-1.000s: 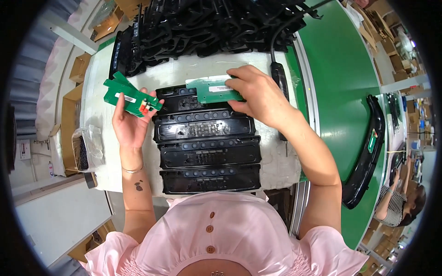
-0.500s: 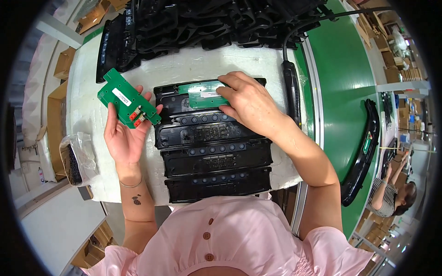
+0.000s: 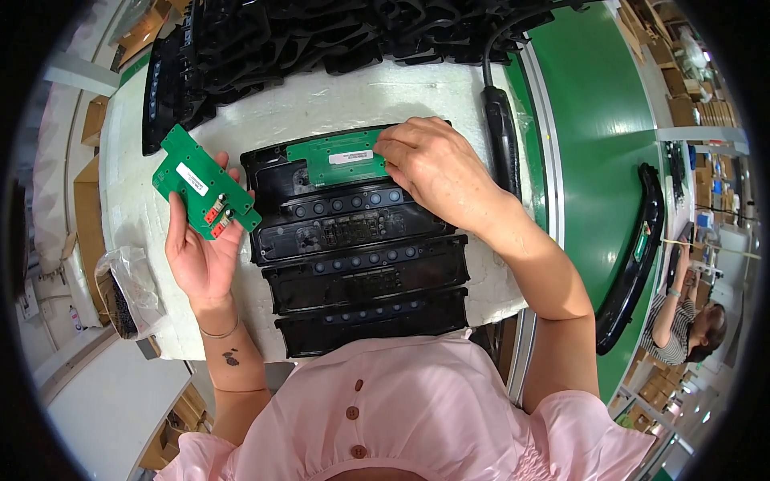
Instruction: Assembling circuit boards into plastic housings and securing them with screws using an electric screwdriver.
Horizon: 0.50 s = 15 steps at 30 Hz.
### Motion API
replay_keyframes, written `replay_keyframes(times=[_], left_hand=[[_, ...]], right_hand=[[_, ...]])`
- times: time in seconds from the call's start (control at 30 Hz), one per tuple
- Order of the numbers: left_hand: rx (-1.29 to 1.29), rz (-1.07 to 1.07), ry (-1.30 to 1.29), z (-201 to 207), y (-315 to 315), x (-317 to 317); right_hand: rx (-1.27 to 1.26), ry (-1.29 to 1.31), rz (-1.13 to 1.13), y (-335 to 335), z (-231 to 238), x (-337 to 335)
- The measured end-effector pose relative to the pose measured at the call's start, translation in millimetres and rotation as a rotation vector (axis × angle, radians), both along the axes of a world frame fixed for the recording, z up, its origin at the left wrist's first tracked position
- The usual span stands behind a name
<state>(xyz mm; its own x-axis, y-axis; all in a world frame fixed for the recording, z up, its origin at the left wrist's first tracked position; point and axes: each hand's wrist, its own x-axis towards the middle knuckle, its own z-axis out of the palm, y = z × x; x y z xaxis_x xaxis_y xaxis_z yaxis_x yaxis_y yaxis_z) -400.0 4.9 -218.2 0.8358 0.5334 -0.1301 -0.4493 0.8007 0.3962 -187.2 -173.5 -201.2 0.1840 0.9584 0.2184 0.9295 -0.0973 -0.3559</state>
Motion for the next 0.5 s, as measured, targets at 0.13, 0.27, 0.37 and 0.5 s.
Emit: replay_keyframes(times=[0.13,0.27,0.37,0.5], left_hand=[[0.013,-0.004,0.006,1.2,-1.2,0.4],[0.004,-0.003,0.009,0.9,-3.4,1.9],[0.007,-0.003,0.01,2.6,-3.5,1.9],[0.016,-0.012,0.014,6.4,-6.0,0.7]], right_hand=[[-0.005,0.001,0.002,0.4,0.2,-0.4],[-0.034,-0.005,-0.009,-2.0,2.7,1.9],[-0.001,-0.019,0.001,-2.4,1.5,1.7],[0.0,-0.032,0.001,-3.3,1.0,-0.3]])
